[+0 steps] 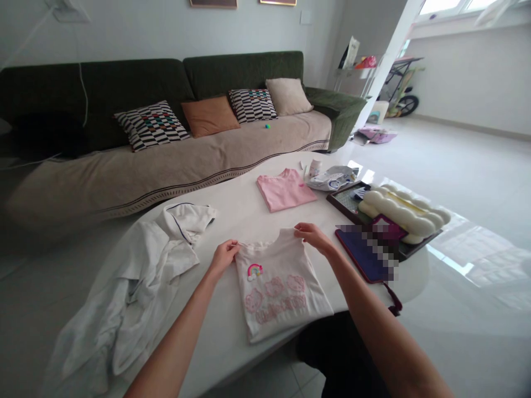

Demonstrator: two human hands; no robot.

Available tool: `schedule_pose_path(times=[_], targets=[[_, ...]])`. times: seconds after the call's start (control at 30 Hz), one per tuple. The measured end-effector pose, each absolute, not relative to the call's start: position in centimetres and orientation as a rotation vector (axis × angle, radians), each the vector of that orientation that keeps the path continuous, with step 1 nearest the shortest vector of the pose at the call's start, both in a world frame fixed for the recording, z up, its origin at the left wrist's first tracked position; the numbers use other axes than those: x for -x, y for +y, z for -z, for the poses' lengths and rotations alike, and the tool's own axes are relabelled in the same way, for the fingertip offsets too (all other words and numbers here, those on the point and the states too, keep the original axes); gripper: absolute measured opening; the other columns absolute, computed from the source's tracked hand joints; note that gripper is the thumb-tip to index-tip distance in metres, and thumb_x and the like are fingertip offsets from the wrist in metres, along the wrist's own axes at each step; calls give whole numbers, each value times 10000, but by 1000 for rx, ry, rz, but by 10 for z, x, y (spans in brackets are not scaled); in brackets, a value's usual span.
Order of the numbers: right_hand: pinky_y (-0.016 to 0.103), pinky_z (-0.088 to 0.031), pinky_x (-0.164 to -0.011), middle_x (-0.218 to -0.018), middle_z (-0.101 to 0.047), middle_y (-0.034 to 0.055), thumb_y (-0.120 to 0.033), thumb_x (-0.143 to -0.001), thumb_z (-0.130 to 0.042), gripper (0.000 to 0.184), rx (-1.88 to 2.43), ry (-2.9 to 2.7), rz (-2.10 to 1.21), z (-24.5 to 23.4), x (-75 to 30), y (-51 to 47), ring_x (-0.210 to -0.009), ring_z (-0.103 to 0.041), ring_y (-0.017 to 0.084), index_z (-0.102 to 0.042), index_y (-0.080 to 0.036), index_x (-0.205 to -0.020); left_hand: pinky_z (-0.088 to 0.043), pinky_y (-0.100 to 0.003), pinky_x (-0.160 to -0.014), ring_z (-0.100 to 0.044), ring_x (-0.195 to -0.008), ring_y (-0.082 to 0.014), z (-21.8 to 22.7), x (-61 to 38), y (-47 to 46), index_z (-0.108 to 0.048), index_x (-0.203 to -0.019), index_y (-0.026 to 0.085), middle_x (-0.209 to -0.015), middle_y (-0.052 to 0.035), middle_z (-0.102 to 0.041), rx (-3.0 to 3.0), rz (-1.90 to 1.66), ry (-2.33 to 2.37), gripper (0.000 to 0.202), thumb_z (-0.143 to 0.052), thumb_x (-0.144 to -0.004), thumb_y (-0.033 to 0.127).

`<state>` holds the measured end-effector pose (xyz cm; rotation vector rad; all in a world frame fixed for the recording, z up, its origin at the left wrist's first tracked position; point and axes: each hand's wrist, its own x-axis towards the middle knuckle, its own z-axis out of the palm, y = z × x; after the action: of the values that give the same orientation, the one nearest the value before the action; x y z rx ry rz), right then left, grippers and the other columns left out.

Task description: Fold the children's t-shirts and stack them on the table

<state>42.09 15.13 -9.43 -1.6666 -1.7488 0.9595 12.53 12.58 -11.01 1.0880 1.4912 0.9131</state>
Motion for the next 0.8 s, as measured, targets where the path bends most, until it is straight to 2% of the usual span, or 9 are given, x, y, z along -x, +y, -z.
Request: schedule_pose_path(times=[0.13,0.23,0.3,0.43,0.53,0.63,0.73,0.8], targets=[[210,-417,-588,-742,-623,12,-250,-724,-502,232,1622,-1729,-971,99,-421,157,-622,-559,105,-595,-163,-918,-454,-235,-594,-577,-627,-126,108,-125,128,-589,-831,150,-704,-15,-627,-1048,-903,1472,232,-589,-637,278],[252,-417,-664,-815,-605,42,-204,-687,-528,286,1717,-1676,-814,105,-419,158,-688,-552,128,-564,-157,-968,-451,-254,-638,-586,-671,-143,110,-128,125,-577,-848,145,-793,-53,-633,-1208,-954,1697,220,-578,-661,262],[282,-400,-723,-886,-592,76,-226,-708,-522,300,1789,-1632,-695,108,-419,149,-768,-548,155,-545,-151,-998,-440,-270,-682,-592,-704,-162,111,-130,116,-576,-874,144,-829,-77,-633,-1374,-945,1877,234,-577,-682,277],[286,-390,-662,-742,-603,82,-362,-741,-519,295,1942,-1619,-651,110,-417,110,-721,-563,190,-567,-127,-913,-418,-283,-685,-606,-730,-205,110,-136,91,-584,-859,155,-762,-87,-647,-1508,-762,1970,248,-570,-713,355],[253,-380,-610,-770,-625,77,-423,-675,-588,346,2070,-1678,-726,110,-411,86,-725,-576,188,-582,-140,-875,-410,-271,-638,-607,-732,-224,108,-141,81,-602,-758,164,-707,-78,-653,-1440,-651,1915,241,-618,-666,387],[237,-370,-575,-763,-632,58,-382,-637,-620,309,2070,-1647,-904,107,-408,78,-716,-576,182,-601,-135,-823,-412,-255,-585,-604,-725,-227,104,-143,76,-632,-706,152,-706,-72,-663,-1260,-580,1720,276,-652,-622,415],[227,-372,-545,-687,-613,21,-343,-647,-602,234,1855,-1637,-1236,98,-415,75,-662,-564,166,-608,-128,-738,-428,-257,-575,-601,-693,-217,98,-144,64,-649,-705,134,-707,-57,-669,-1129,-500,1500,304,-661,-612,423],[223,-391,-561,-734,-612,9,-322,-657,-593,228,1644,-1668,-1388,92,-424,68,-674,-559,152,-599,-132,-783,-452,-271,-651,-606,-759,-218,94,-144,50,-650,-787,136,-792,-55,-680,-1114,-545,1377,319,-666,-621,408]])
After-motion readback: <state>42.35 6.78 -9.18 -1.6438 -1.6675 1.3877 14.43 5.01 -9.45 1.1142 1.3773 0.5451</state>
